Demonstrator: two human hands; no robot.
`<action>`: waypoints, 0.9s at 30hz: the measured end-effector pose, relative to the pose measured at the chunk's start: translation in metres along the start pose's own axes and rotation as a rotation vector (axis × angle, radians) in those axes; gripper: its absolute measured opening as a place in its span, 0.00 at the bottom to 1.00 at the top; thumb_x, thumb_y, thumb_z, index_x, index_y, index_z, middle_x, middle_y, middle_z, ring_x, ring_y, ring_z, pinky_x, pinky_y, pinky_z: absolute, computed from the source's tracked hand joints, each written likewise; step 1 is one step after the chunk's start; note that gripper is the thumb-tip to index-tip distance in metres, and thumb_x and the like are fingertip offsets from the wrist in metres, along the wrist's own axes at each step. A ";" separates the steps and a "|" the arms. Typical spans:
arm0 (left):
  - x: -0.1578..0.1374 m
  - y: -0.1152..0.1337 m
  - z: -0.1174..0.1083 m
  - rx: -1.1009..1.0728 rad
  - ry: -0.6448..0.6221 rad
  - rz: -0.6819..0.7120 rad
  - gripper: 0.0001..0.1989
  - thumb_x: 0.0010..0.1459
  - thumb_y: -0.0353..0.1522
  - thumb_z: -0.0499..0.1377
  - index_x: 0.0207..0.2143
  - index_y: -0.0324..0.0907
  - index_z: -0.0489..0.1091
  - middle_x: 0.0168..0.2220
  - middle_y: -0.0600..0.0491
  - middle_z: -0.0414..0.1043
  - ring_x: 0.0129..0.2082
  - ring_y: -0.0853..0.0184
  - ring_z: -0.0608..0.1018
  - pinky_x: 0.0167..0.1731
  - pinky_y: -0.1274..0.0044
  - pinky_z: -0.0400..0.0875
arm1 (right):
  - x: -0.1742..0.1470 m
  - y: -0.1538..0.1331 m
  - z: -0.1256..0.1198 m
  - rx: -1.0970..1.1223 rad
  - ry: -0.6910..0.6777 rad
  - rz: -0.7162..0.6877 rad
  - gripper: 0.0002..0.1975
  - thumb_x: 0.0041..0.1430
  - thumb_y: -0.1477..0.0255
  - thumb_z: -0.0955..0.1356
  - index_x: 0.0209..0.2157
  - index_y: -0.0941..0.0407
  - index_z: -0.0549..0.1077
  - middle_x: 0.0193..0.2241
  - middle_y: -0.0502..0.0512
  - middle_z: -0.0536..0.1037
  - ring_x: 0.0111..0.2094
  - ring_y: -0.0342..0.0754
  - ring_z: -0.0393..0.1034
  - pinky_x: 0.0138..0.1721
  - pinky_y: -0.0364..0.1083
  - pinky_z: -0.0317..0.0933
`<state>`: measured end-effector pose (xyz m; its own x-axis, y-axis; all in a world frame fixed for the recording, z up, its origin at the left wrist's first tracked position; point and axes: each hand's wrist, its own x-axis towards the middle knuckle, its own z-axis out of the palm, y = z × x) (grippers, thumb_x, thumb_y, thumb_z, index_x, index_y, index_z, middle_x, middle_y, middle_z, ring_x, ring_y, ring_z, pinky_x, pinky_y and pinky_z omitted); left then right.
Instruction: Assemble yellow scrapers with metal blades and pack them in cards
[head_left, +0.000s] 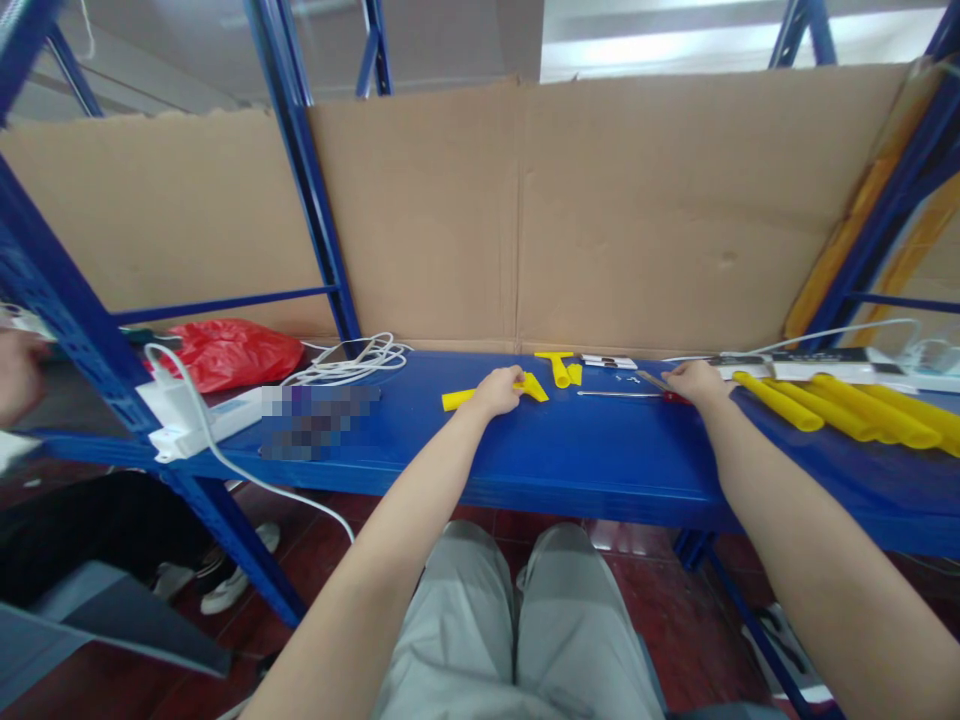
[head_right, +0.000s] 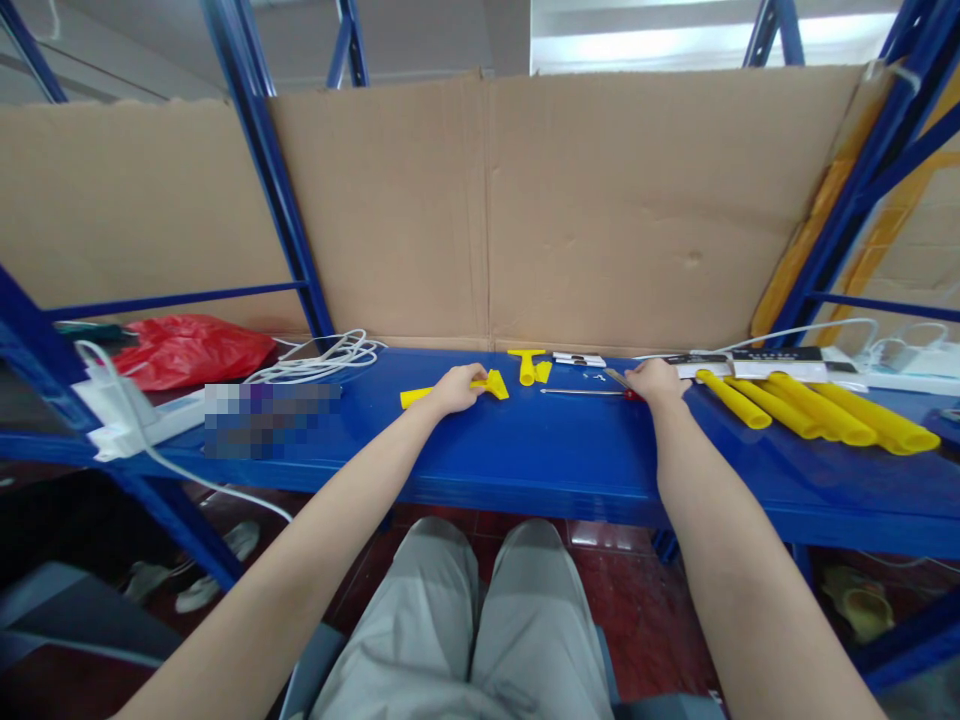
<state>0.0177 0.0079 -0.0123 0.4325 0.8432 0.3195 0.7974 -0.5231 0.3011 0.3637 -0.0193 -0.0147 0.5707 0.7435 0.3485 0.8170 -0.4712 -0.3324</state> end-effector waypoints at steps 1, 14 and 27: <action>0.001 0.000 0.001 0.001 0.000 0.007 0.12 0.59 0.26 0.57 0.46 0.39 0.71 0.50 0.46 0.74 0.50 0.61 0.76 0.50 0.75 0.68 | -0.001 -0.002 0.000 -0.018 -0.042 0.044 0.12 0.51 0.60 0.68 0.31 0.53 0.79 0.39 0.63 0.79 0.49 0.64 0.70 0.51 0.64 0.59; 0.002 0.004 0.006 -0.013 0.010 0.073 0.11 0.58 0.25 0.59 0.44 0.40 0.72 0.47 0.47 0.76 0.50 0.61 0.76 0.51 0.73 0.68 | 0.005 -0.007 0.008 -0.027 -0.105 0.227 0.27 0.41 0.56 0.74 0.40 0.59 0.76 0.45 0.73 0.75 0.52 0.69 0.67 0.50 0.67 0.57; 0.003 0.002 0.008 -0.042 0.027 0.088 0.11 0.57 0.24 0.59 0.43 0.38 0.72 0.47 0.45 0.76 0.49 0.59 0.76 0.50 0.71 0.69 | 0.012 -0.003 0.011 -0.005 -0.095 0.194 0.20 0.40 0.61 0.75 0.34 0.59 0.76 0.38 0.71 0.77 0.47 0.68 0.70 0.47 0.67 0.60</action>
<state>0.0240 0.0105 -0.0175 0.4880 0.7904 0.3704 0.7383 -0.6001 0.3079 0.3671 -0.0035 -0.0188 0.7072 0.6799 0.1939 0.6930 -0.6122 -0.3808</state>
